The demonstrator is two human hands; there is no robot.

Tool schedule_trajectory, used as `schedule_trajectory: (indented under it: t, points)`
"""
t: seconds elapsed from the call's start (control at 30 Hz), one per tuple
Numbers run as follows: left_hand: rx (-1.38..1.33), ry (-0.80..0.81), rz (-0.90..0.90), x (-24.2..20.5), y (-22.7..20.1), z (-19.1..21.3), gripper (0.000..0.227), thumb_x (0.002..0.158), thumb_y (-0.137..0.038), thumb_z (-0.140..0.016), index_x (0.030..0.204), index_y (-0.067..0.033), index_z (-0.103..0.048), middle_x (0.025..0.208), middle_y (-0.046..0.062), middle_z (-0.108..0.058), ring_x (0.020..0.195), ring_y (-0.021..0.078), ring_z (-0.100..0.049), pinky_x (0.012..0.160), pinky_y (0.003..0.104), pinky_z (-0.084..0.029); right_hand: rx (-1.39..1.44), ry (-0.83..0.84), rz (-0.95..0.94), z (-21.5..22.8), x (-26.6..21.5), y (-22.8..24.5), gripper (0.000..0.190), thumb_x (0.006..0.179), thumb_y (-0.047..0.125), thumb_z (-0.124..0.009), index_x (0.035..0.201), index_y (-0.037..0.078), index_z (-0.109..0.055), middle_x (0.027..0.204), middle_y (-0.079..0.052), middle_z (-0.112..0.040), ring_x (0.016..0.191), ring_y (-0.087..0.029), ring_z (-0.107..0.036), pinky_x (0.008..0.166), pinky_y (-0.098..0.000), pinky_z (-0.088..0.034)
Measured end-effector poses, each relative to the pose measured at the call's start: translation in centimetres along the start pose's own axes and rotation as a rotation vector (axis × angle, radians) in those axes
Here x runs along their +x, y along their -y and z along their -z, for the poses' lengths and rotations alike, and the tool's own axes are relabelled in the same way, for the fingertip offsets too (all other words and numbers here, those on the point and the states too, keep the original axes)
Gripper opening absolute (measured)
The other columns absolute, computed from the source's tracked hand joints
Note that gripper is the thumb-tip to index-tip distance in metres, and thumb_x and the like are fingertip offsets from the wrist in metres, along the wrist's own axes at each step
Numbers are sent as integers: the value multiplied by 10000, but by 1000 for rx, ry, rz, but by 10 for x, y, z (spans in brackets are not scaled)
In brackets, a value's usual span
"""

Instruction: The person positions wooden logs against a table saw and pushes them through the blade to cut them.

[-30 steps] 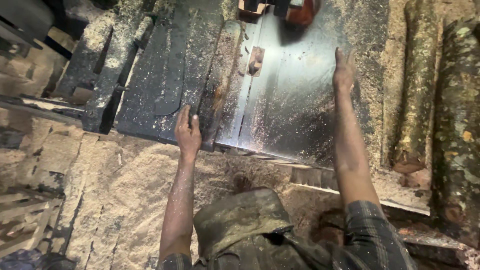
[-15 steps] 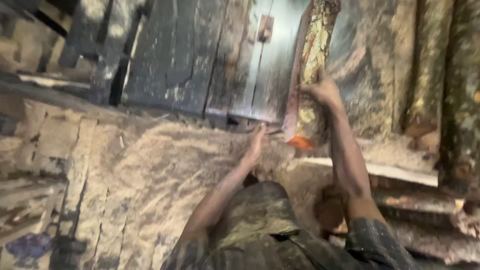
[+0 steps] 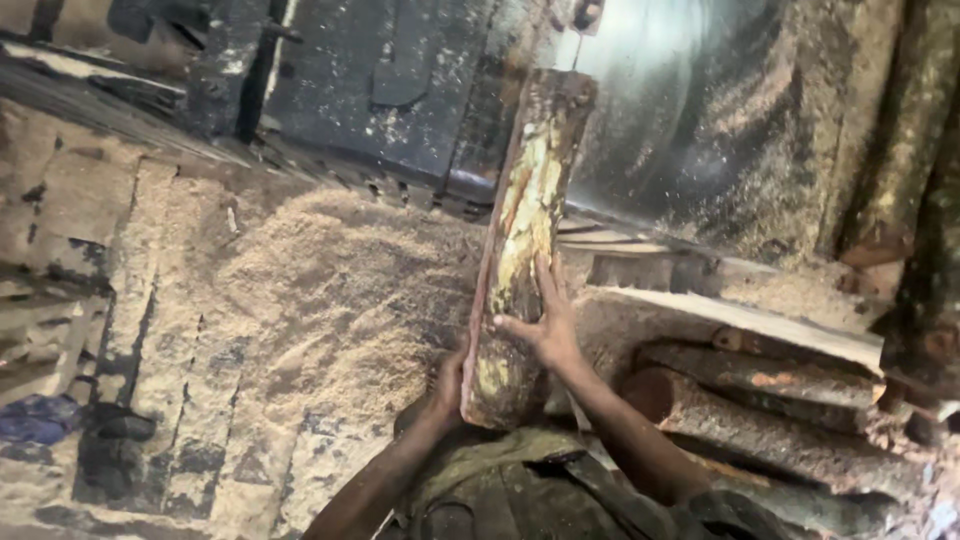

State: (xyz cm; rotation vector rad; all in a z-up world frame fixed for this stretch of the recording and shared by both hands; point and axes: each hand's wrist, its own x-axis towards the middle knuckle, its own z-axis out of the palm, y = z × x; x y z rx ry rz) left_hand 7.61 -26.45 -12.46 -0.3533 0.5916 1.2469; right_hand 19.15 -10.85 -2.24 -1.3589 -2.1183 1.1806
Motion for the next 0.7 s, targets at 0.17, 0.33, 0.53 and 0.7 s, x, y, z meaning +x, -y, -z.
schedule_trajectory:
  t: [0.17,0.33,0.53,0.7]
  points:
    - [186,125,-360,31,-42,-23,760,1000,-585,-471,1516,-53,-302,1510,195,-449,1379,313,-436,1149,445,-340,40,-17,39,5,58,19,1159,702,379,-906,1610,29,-276,1699,-301,-141,1574,-387,-184,1247,-454,-224]
    - [940,219,-905,23,-91,-96,1074,956,-765,-464,1634,47,-276,1731,204,-264,1626,301,-198,1323,414,-126,91,-46,81,33,129,27,1112,759,332,-871,1631,9,-261,1701,-286,-166,1600,-372,-185,1276,-430,-216]
    - [1102,374,-1037,22,-138,-167,1100,949,-646,-642,1644,60,-165,1742,232,-165,1635,329,-139,1334,426,-131,133,-16,10,49,170,33,1107,736,339,-863,1615,28,-268,1724,-268,-156,1593,-366,-205,1272,-428,-234]
    - [980,356,-1008,41,-141,-173,986,911,-469,-659,1601,102,-245,1696,277,-259,1587,379,-245,1298,449,-214,132,-2,-70,58,189,37,1141,716,354,-863,1629,59,-245,1700,-278,-75,1584,-366,-133,1252,-459,-220]
